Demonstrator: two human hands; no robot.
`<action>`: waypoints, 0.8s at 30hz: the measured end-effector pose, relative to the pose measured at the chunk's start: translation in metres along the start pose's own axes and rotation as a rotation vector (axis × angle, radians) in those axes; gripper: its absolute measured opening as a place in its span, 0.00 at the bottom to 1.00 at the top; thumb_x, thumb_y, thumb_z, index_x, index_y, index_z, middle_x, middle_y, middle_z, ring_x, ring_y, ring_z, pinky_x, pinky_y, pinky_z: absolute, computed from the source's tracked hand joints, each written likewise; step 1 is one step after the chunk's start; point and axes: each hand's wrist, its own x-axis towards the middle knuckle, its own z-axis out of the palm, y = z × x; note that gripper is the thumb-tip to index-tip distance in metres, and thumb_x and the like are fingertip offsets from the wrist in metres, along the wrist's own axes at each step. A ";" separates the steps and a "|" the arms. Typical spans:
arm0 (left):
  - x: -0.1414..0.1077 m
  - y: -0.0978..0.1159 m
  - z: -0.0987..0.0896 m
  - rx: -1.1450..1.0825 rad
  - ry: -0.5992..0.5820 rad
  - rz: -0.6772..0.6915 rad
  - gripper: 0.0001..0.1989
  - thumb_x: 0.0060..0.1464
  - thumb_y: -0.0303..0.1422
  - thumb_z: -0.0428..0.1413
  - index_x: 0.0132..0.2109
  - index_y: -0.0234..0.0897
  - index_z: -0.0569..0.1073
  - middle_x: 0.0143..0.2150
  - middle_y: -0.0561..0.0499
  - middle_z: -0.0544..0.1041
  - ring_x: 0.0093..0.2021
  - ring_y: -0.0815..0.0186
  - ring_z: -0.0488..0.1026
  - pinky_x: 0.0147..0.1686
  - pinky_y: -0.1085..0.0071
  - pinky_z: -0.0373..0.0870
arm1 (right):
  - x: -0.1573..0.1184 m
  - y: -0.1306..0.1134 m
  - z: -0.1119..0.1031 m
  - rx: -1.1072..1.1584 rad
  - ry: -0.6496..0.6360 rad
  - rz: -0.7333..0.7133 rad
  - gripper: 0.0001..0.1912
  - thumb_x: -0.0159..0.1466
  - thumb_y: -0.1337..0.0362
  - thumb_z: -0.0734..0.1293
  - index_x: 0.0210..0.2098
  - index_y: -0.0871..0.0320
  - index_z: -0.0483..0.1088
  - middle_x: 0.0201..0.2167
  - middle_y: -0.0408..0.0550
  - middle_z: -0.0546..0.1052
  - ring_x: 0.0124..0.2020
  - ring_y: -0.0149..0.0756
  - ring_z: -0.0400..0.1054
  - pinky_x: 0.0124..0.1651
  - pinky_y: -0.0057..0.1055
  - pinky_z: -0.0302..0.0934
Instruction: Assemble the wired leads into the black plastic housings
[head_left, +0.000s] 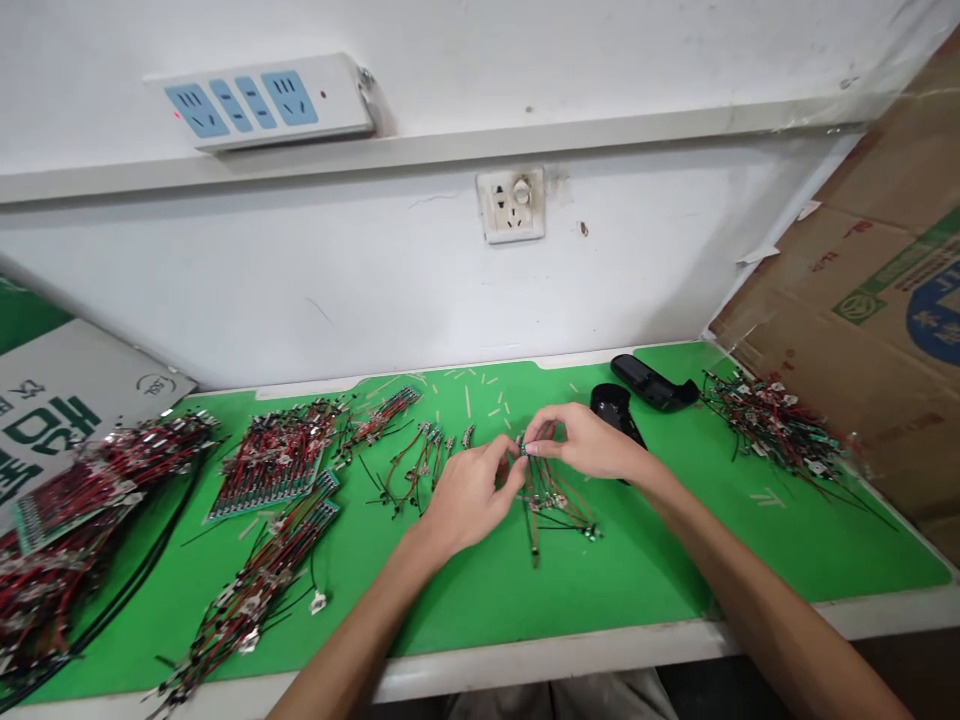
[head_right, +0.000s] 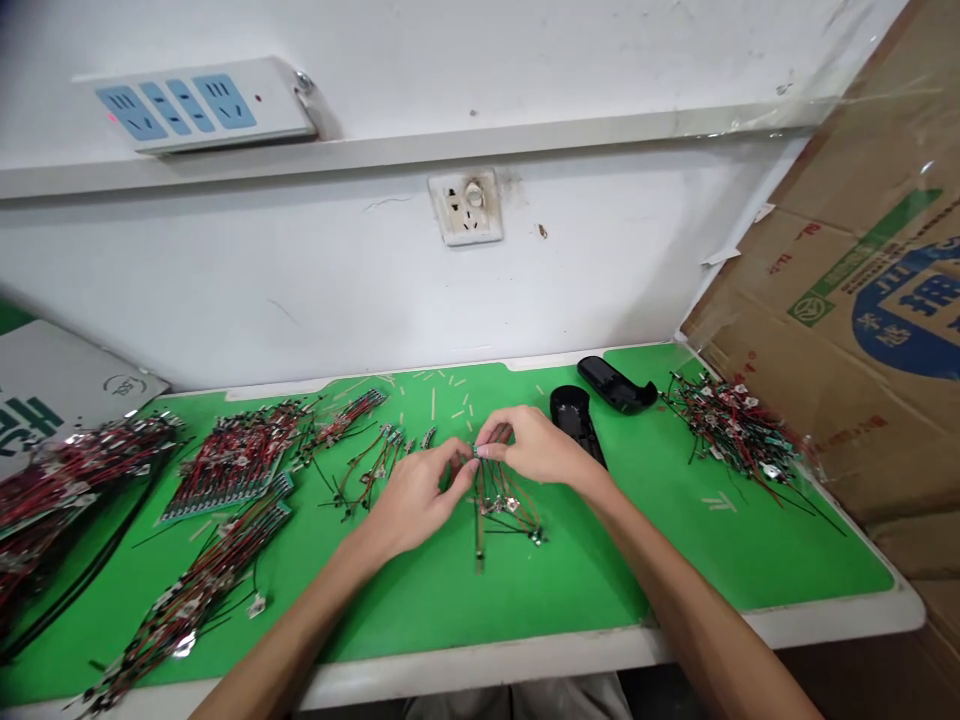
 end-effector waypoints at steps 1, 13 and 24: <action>0.000 0.000 0.001 0.005 0.002 -0.001 0.14 0.68 0.41 0.45 0.43 0.40 0.72 0.31 0.52 0.76 0.32 0.63 0.71 0.34 0.69 0.56 | 0.001 0.002 0.002 0.044 0.009 0.013 0.04 0.65 0.66 0.72 0.39 0.60 0.78 0.38 0.49 0.81 0.41 0.38 0.73 0.47 0.34 0.66; 0.003 -0.002 0.002 -0.141 0.056 0.015 0.16 0.67 0.36 0.48 0.31 0.37 0.71 0.23 0.56 0.68 0.24 0.70 0.60 0.29 0.71 0.51 | 0.005 0.018 -0.002 0.284 -0.077 0.105 0.07 0.62 0.63 0.73 0.37 0.61 0.79 0.33 0.49 0.81 0.33 0.35 0.73 0.41 0.32 0.67; 0.003 -0.003 0.013 -0.336 0.179 0.030 0.16 0.60 0.35 0.52 0.25 0.34 0.71 0.19 0.59 0.60 0.21 0.75 0.55 0.25 0.74 0.51 | 0.005 0.009 0.008 0.145 0.003 0.156 0.09 0.62 0.66 0.69 0.37 0.64 0.81 0.32 0.50 0.81 0.32 0.35 0.73 0.33 0.27 0.62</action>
